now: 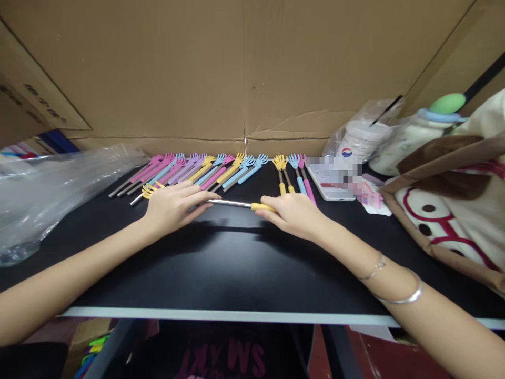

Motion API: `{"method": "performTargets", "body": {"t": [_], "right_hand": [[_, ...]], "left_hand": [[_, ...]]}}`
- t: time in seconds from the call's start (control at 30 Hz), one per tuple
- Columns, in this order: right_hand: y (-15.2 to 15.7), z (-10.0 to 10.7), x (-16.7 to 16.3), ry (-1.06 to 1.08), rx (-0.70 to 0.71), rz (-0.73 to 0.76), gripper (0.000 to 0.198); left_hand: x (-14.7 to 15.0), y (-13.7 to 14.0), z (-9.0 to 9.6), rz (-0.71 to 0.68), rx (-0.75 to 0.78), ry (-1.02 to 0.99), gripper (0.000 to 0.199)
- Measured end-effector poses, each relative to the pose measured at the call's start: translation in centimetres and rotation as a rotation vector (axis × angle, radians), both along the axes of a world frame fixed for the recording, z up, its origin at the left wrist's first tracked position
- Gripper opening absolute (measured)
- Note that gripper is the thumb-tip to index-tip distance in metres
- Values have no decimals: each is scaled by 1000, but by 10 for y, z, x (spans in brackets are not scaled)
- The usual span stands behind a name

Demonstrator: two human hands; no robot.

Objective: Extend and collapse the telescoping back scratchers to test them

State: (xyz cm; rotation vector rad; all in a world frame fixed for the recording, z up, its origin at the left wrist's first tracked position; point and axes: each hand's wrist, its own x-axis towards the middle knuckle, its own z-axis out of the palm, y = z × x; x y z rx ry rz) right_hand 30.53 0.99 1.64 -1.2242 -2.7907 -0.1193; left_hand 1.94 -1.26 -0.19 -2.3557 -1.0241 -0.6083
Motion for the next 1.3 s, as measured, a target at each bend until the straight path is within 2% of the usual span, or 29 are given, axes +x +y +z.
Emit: {"method": "performTargets", "body": {"t": [0.23,0.43,0.57,0.77,0.87,1.07,1.3], "right_hand": [[-2,-1,0,-40,202,6,58],[-1,-4,2,-12,289,31,65],[0,-4,3,10,353,61,62],[1,-6,3,45,458,131,56],[2,-6,4,58,495,143,53],[2,-7,3,55,524,149,50],[-1,-8,-1,114,519,40,47]], "left_hand": [[1,3,-6,-16,-154,-64,34],[1,4,-7,41,-294,-53,41],[2,4,-5,63,-378,-71,43],[4,2,0,98,-613,-94,38],[4,2,1,95,-683,-119,36],[6,3,-1,105,-633,-120,34],[8,0,-4,76,-370,-160,29]]}}
